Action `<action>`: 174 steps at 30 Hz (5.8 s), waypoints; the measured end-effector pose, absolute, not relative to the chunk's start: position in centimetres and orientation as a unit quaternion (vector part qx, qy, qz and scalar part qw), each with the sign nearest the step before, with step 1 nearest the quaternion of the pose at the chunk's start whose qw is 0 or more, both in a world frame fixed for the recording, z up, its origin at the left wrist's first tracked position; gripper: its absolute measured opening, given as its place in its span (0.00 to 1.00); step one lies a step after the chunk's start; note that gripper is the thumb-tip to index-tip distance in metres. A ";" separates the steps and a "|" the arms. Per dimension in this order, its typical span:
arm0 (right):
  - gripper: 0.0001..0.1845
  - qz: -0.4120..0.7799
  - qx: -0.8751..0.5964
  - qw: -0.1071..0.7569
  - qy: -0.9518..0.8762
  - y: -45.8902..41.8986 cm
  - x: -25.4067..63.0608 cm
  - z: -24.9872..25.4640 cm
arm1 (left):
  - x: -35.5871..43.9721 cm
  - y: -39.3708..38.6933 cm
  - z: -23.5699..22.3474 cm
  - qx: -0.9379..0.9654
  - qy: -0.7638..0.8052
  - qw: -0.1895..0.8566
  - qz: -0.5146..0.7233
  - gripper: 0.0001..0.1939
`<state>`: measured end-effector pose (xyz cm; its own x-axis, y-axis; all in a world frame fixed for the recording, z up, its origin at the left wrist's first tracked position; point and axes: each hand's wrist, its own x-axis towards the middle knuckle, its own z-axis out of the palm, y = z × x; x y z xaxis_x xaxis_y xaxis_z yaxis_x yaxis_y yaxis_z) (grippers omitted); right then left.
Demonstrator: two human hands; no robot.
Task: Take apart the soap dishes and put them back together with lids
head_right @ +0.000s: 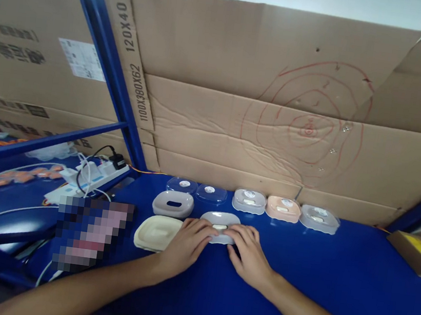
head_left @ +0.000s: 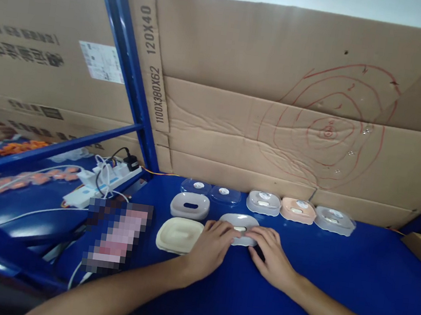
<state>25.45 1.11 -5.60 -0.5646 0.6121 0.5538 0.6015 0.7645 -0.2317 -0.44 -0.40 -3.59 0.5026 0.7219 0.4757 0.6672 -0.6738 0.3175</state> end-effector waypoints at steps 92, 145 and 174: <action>0.45 0.227 -0.428 0.061 -0.873 11.9 32.5 6.3 | -0.1 -2.0 -3.0 0.888 0.373 0.081 0.255 0.23; 0.62 0.234 -0.436 -0.023 -0.869 9.1 28.3 4.2 | -0.7 -1.6 -3.8 0.950 0.249 0.042 0.185 0.14; 0.45 0.294 -0.303 0.033 -0.906 1.0 26.5 10.9 | -0.5 -1.9 -2.3 0.715 0.285 0.536 0.347 0.63</action>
<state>26.45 1.03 10.89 -0.8142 0.5685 -0.1181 0.5292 0.6431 -0.5535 -0.51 -1.91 -2.31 0.5966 0.7796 0.1904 0.0350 -0.2623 0.9644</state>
